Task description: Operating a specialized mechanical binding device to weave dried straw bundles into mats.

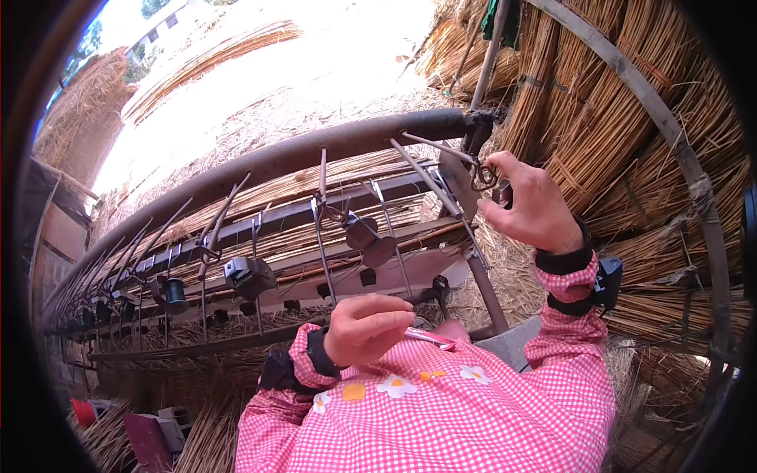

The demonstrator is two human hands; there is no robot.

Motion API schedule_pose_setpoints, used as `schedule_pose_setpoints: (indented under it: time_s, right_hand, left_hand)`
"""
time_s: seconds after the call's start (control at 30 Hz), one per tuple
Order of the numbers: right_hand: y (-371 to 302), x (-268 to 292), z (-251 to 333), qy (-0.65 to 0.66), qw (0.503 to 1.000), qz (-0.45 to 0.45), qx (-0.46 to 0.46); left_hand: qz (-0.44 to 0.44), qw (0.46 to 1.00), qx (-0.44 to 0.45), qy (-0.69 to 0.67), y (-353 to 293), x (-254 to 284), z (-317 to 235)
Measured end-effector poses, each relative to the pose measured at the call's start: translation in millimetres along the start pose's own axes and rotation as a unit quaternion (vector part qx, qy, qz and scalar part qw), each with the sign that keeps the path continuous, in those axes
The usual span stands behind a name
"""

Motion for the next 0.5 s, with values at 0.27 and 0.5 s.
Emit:
schedule_pose_setpoints:
  time_s: [0.27, 0.5]
  right_hand:
    - [-37.1, 20.4, 57.3, -0.088, 0.938, -0.288, 0.169]
    - [-50.7, -70.1, 182.7, 0.43, 0.774, -0.064, 0.46]
  left_hand:
    - [-0.019, 0.918, -0.248, -0.309, 37.0, 81.3, -160.6]
    - [-0.225, 0.913, -0.051, -0.336, 12.7, 65.2, -178.8]
Point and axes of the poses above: each hand's wrist, its own y-axis towards the middle knuckle, its own x-axis out of the back of the hand, z = x × y, the point moved 7 cm from there along y, towards the middle knuckle, and after that the axes turned 1 degree about -z, right-handed, at the moved point
